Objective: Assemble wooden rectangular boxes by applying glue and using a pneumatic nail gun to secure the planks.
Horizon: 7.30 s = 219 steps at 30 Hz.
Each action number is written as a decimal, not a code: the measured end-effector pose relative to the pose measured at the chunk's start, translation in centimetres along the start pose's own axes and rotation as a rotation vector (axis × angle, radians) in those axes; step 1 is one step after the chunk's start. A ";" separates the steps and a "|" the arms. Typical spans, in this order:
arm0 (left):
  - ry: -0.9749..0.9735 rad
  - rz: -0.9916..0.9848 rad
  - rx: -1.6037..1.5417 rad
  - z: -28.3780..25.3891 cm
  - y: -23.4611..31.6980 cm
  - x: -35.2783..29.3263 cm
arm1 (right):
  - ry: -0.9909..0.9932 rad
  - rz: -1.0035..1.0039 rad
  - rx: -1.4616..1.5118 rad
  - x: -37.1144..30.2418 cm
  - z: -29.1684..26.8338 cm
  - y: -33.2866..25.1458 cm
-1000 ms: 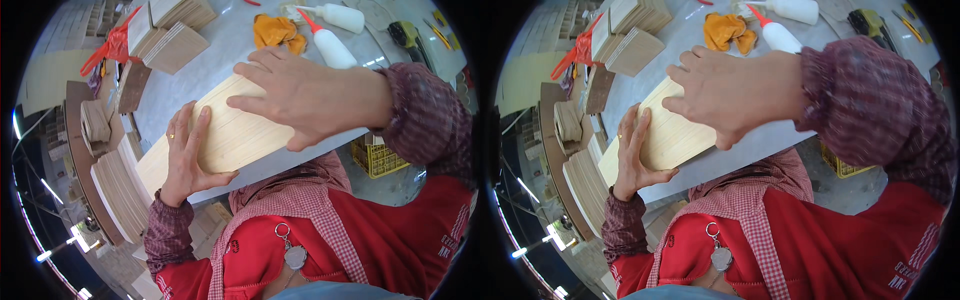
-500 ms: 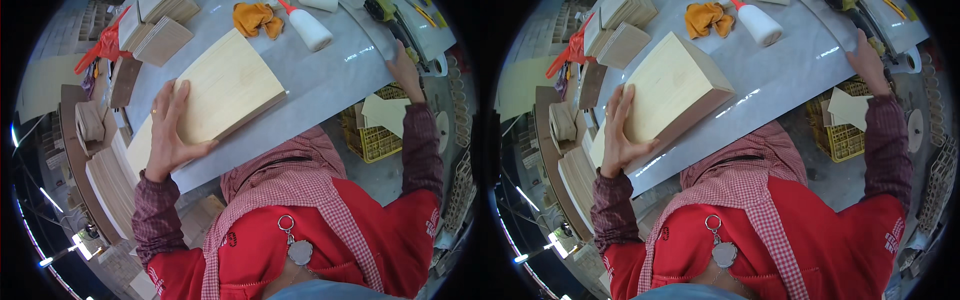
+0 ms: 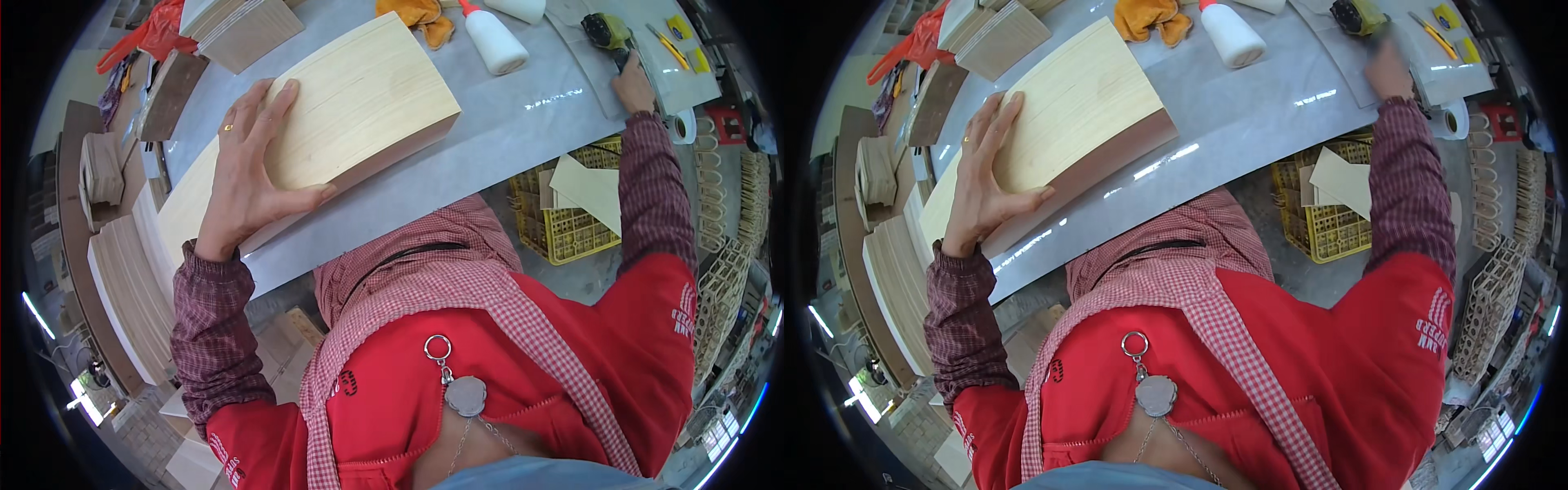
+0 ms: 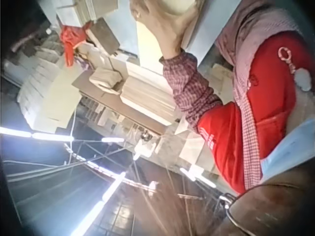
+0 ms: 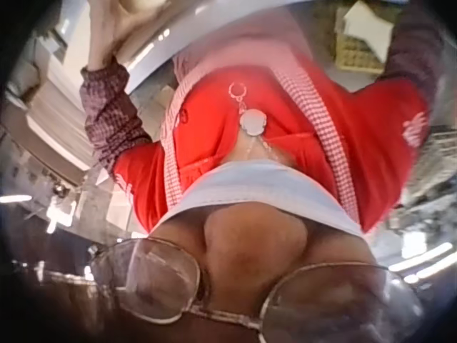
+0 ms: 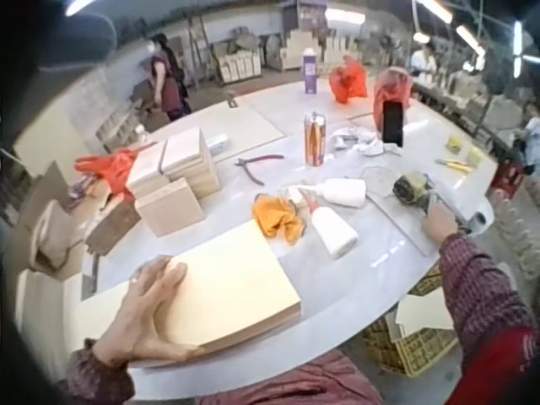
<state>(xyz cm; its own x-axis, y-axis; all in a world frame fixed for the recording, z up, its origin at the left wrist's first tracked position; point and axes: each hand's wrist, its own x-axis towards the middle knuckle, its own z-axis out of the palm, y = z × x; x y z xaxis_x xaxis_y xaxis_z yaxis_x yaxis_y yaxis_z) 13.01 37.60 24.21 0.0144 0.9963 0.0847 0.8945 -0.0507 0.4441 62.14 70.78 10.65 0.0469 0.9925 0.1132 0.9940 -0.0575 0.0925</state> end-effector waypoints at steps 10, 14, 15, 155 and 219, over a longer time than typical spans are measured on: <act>0.040 0.048 0.052 0.4 -0.4 0.1 | -0.379 -0.092 0.526 -4.0 -14.2 -1.2; 0.010 0.017 0.038 0.1 -0.3 0.0 | -0.366 -0.246 0.949 -10.1 -21.6 -4.3; 0.012 0.024 0.033 0.2 -0.3 0.0 | -0.360 -0.242 0.944 -11.2 -22.9 -5.4; 0.121 0.084 0.070 -2.9 -6.3 -6.5 | -0.749 -0.352 0.622 -27.0 -32.9 -20.7; 0.069 0.148 0.113 -5.7 -7.6 -8.6 | -0.753 -0.533 0.542 -21.7 -34.5 -32.9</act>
<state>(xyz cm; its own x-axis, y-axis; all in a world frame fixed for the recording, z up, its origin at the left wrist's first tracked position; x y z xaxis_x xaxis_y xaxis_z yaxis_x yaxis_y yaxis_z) 3.59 29.01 25.19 0.1219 0.9713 0.2043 0.9294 -0.1840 0.3201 24.97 47.36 39.28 -0.5420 0.6971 -0.4693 0.8066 0.2748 -0.5232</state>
